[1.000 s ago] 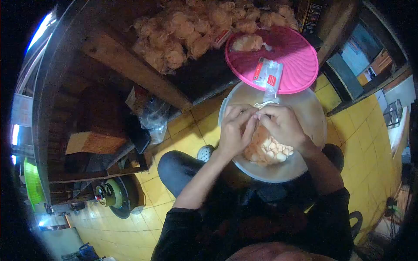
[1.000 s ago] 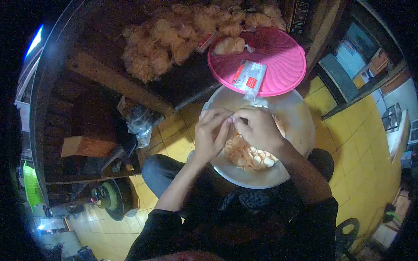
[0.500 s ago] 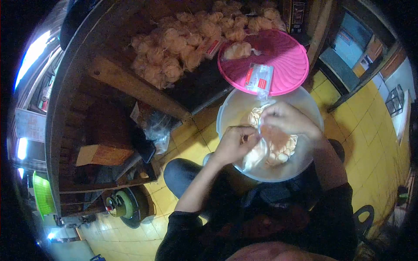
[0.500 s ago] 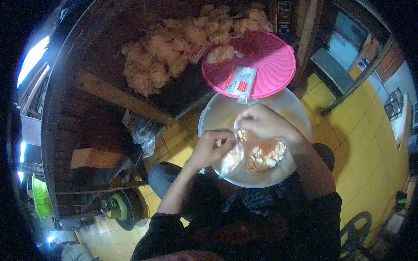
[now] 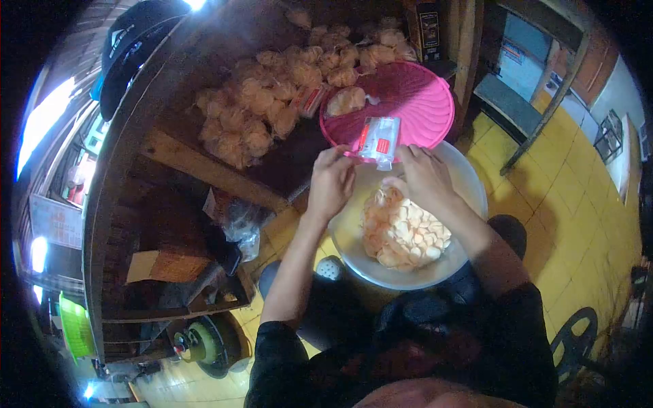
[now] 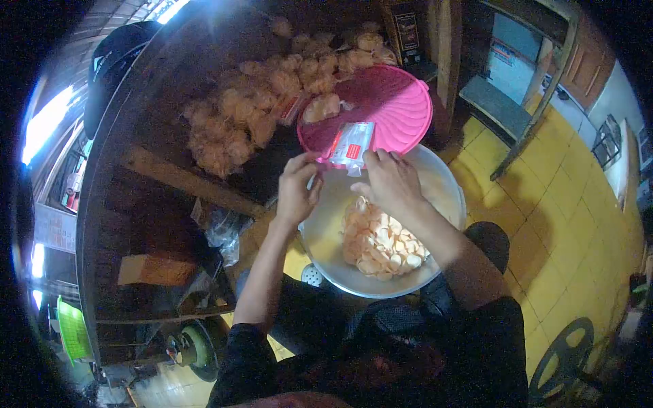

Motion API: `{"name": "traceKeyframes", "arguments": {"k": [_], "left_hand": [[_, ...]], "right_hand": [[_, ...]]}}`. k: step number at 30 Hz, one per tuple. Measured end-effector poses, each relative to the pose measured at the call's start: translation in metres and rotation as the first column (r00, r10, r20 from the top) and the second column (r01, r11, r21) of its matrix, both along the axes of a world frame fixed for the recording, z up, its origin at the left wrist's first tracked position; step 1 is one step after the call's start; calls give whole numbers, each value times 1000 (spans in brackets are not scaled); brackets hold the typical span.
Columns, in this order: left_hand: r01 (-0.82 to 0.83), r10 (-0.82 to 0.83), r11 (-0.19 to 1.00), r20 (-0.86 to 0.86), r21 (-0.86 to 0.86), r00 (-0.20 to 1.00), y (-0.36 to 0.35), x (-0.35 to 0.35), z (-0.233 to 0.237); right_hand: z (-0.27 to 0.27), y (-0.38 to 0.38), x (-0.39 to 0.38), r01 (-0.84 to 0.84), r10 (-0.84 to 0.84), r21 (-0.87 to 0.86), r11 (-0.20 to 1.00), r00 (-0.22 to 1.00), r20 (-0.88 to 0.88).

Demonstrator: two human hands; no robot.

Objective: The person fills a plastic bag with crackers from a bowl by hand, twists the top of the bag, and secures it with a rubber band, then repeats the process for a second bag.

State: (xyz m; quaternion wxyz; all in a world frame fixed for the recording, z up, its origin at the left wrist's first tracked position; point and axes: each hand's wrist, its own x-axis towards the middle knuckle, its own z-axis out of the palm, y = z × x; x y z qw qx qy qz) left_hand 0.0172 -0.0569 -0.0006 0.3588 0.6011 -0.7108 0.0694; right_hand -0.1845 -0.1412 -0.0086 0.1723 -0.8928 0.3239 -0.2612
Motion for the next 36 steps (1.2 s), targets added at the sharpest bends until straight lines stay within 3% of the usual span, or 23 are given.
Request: {"name": "traceKeyframes", "arguments": {"k": [1, 6, 9, 11, 15, 17, 21, 23, 24, 26, 30, 32, 33, 35, 36], "left_hand": [[8, -8, 1000, 44, 2, 999, -2, -4, -8], [38, -46, 998, 142, 59, 989, -10, -15, -19], [18, -29, 997, 146, 76, 989, -12, -16, -23], [19, -29, 997, 133, 79, 991, -13, -15, -24], [-1, -12, 995, 124, 102, 992, -13, -15, -28], [-16, 3, 995, 137, 96, 991, -15, -15, -28], [-46, 34, 995, 138, 83, 990, -15, -15, -28], [-41, 27, 995, 161, 86, 987, -14, -15, -30], [-35, 22, 995, 146, 92, 989, -14, -15, -29], [-21, 7, 995, 137, 101, 991, -15, -16, -27], [-61, 36, 983, 141, 175, 989, -15, -16, -29], [-89, 58, 980, 172, 180, 983, -14, -13, -34], [-91, 55, 980, 195, 179, 979, -14, -13, -34], [-103, 67, 980, 210, 168, 975, -14, -13, -34], [-111, 71, 975, 201, 194, 977, -13, -13, -33]], "right_hand": [[-2, 2, 3, 93, -95, -21, 995, 990, -107], [-3, -4, 15, 84, -52, 107, 991, 961, -273], [-5, -1, 14, 84, -82, 4, 996, 977, -195], [-5, 0, 13, 62, -50, -199, 978, 997, 64], [-21, -9, 14, -65, 75, -227, 972, 997, 34], [-11, -4, 15, -85, 106, -124, 989, 980, 168], [0, -2, 10, -90, 88, 0, 996, 980, 180], [-7, -5, 8, -132, 143, -182, 974, 989, 48], [-13, -5, 10, -127, 138, -177, 976, 989, 49], [-20, -10, 16, -53, 47, -274, 960, 999, -26], [-16, -15, 18, -68, 73, -207, 976, 997, 16], [-8, -10, 18, -157, 149, -18, 987, 885, 441], [-1, -9, 16, -161, 154, -23, 987, 885, 439], [13, -10, 11, -287, 248, -46, 957, 725, 643], [15, -9, 7, -296, 262, -55, 954, 724, 638]]}}
